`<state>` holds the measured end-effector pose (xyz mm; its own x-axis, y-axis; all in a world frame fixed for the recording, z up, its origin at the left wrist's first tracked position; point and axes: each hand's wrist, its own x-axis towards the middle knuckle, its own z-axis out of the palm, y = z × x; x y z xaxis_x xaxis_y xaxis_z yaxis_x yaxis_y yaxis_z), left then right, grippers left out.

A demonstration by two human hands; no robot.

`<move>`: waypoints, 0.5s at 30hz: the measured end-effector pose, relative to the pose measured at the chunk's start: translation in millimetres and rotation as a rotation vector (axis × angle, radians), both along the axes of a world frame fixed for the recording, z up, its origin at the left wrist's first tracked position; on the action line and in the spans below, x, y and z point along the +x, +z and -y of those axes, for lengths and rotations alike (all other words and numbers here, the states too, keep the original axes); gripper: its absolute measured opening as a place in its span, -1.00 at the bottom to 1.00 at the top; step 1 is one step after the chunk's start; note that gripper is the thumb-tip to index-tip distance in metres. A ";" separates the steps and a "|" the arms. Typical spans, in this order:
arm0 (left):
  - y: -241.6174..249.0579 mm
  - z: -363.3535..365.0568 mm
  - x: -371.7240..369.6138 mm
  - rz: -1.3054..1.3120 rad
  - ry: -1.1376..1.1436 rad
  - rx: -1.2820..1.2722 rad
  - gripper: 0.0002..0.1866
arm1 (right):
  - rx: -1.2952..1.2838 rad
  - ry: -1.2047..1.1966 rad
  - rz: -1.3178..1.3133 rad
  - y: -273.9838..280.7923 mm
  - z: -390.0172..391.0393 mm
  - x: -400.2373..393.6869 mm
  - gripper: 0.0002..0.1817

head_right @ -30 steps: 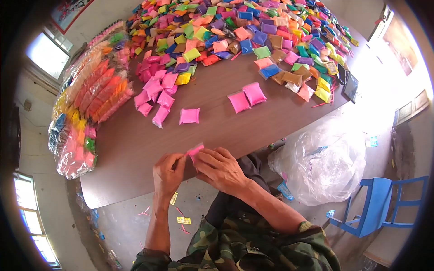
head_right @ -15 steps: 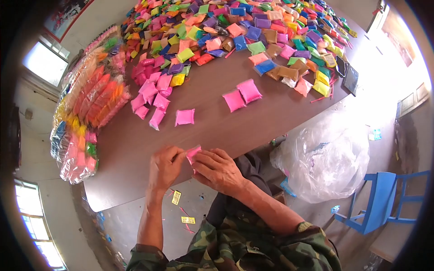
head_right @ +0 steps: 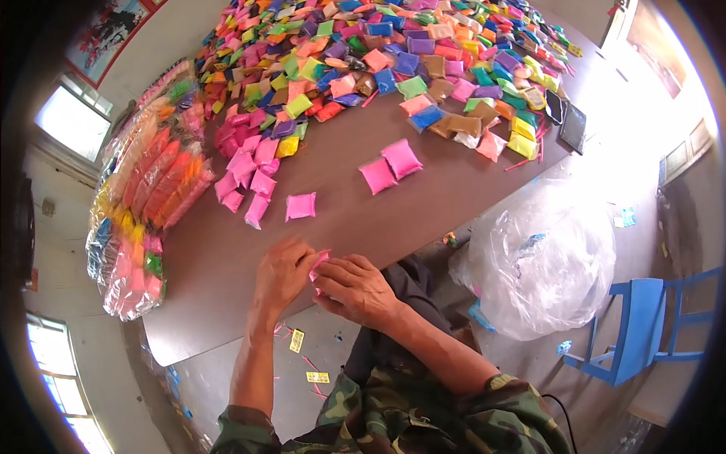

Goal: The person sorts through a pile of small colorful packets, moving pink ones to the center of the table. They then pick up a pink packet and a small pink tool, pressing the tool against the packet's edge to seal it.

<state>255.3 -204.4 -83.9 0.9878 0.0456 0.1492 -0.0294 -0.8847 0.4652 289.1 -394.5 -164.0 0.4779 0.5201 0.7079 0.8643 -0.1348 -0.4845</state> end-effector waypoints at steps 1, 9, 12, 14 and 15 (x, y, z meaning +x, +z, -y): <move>-0.4 1.9 -0.9 -0.002 0.001 -0.006 -0.86 | 0.009 -0.002 0.003 -0.3 0.3 0.1 -0.60; -9.6 0.9 12.0 0.021 -0.022 0.017 -0.88 | 0.014 0.012 -0.020 0.8 1.3 0.1 -0.59; -24.3 -9.0 11.9 0.108 0.113 -0.016 -0.81 | 0.026 0.017 -0.032 1.2 2.5 -2.8 -0.60; -13.1 -13.2 2.7 0.054 0.135 -0.067 -0.82 | 0.019 0.028 -0.054 3.6 6.5 -5.2 -0.63; -5.5 -11.6 -2.7 0.022 0.147 -0.092 -0.83 | 0.026 0.025 -0.054 3.5 7.4 -6.2 -0.63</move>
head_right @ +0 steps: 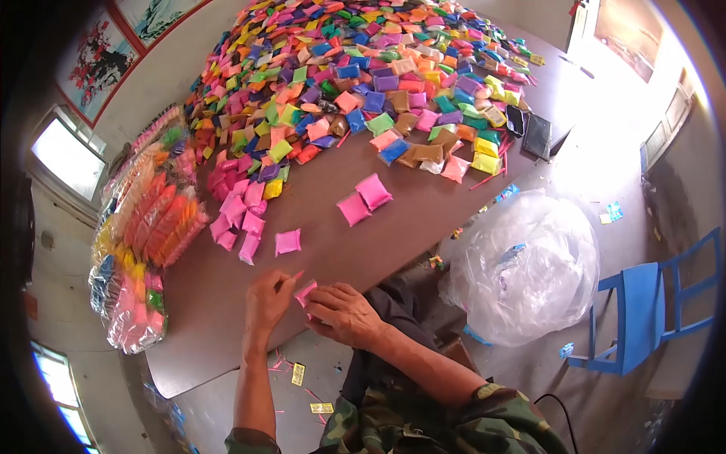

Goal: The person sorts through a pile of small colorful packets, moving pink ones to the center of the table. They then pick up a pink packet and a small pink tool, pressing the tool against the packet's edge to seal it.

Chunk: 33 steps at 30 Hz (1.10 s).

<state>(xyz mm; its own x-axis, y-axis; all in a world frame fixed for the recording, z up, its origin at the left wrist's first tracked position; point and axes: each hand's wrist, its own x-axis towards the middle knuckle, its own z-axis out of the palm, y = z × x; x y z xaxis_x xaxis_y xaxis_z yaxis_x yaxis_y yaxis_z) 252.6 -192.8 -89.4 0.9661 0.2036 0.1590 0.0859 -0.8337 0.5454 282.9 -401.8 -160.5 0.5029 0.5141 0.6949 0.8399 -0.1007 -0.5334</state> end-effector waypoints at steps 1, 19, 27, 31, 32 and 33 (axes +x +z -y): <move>0.8 2.2 -7.2 -0.017 -0.015 -0.020 -0.83 | 0.007 -0.003 0.000 0.2 0.4 0.0 -0.63; -12.8 -6.6 -44.9 0.060 0.123 0.002 -0.82 | 0.000 0.039 -0.041 2.0 3.4 2.0 -0.52; -18.5 -10.1 -47.4 0.102 0.131 0.116 -0.86 | 0.021 0.037 -0.009 6.0 2.4 2.9 -0.62; -12.8 -0.2 -52.7 0.139 0.157 -0.060 -0.88 | 0.075 -0.014 -0.015 5.6 -0.4 3.0 -0.62; -13.5 6.4 -54.8 0.160 0.163 -0.100 -0.88 | 0.092 -0.034 -0.003 4.9 -1.6 2.0 -0.61; -14.3 11.8 -56.5 0.182 0.168 -0.142 -0.88 | 0.106 -0.055 0.009 4.1 -2.1 1.6 -0.61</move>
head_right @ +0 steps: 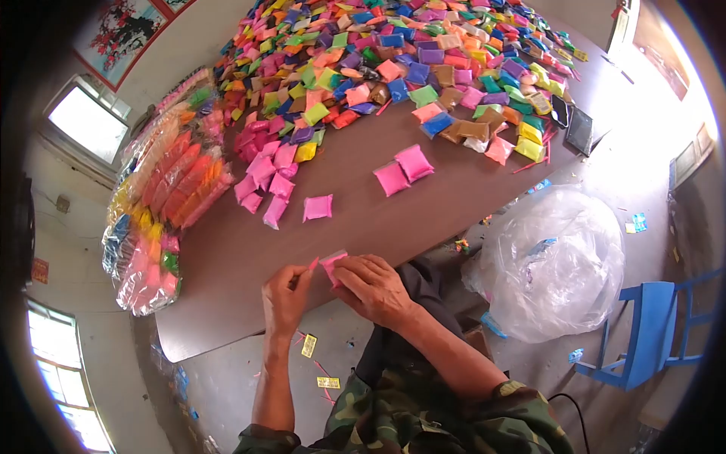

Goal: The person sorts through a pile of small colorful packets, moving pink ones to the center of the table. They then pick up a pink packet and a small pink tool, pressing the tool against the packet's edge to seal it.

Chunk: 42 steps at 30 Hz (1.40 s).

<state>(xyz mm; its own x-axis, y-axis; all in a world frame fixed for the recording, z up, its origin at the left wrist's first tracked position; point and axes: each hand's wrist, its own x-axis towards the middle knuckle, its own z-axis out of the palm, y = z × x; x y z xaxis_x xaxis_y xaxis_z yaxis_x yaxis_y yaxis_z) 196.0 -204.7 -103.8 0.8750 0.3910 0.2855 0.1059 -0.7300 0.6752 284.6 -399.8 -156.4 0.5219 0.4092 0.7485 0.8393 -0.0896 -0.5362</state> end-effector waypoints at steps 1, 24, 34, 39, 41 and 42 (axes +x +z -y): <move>0.3 4.1 -1.6 0.010 0.019 -0.006 -0.88 | 0.011 -0.025 0.011 -0.6 0.4 -0.3 -0.60; 5.4 37.8 36.8 0.052 -0.157 0.021 -0.84 | -0.056 -0.513 -0.162 -3.9 7.7 -2.0 -0.86; 7.3 32.0 54.9 -0.117 -0.071 0.265 -0.83 | -0.050 -0.485 -0.166 -6.4 8.5 0.9 -0.87; 2.2 55.9 50.9 -0.008 -0.154 0.298 -0.80 | -0.041 -0.498 -0.160 -7.6 8.7 -0.4 -0.86; 0.8 49.1 55.2 -0.046 -0.140 0.283 -0.80 | -0.028 -0.495 -0.153 -8.3 8.8 0.2 -0.87; 0.4 45.3 57.0 -0.066 -0.135 0.275 -0.80 | -0.030 -0.494 -0.157 -7.8 9.6 0.1 -0.87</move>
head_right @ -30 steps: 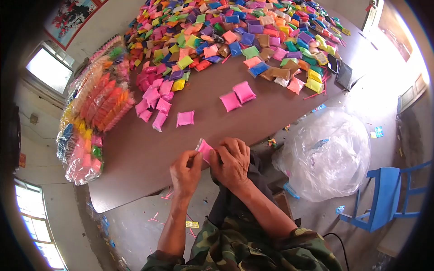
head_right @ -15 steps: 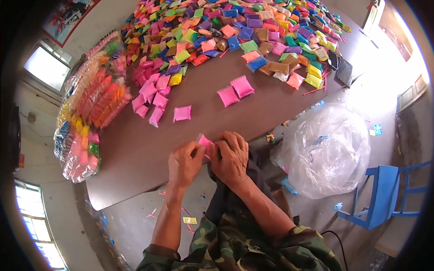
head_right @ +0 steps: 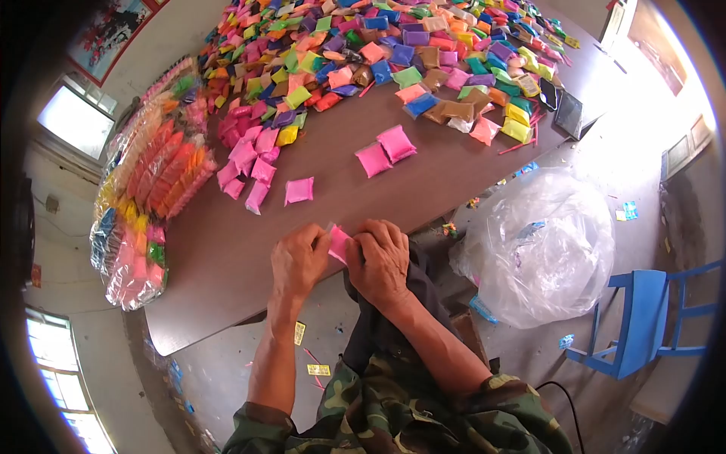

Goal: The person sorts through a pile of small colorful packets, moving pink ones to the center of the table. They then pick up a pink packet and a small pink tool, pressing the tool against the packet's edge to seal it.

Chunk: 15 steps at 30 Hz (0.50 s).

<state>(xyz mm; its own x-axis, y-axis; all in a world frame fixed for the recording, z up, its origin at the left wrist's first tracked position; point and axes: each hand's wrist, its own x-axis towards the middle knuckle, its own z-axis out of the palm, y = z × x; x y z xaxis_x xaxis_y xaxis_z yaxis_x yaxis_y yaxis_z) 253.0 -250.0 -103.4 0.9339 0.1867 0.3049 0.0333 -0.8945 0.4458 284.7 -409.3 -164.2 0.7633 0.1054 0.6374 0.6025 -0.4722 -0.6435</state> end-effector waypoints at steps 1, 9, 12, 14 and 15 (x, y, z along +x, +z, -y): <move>0.6 -3.3 1.9 -0.022 0.012 0.006 -0.81 | -0.001 0.002 -0.004 0.6 0.3 0.1 -0.87; 2.3 10.9 -0.6 0.060 -0.046 0.044 -0.82 | 0.020 0.004 0.003 -2.4 -0.1 -0.3 -0.87; 0.4 -0.2 7.6 -0.040 0.010 0.096 -0.82 | 0.020 0.016 0.006 -0.5 1.1 0.9 -0.87; 4.5 -9.8 5.8 -0.076 0.036 0.040 -0.82 | 0.021 0.023 0.006 -0.6 1.7 1.7 -0.87; 5.8 -11.8 5.6 -0.097 0.047 0.012 -0.83 | 0.022 0.020 0.004 0.4 1.5 2.4 -0.87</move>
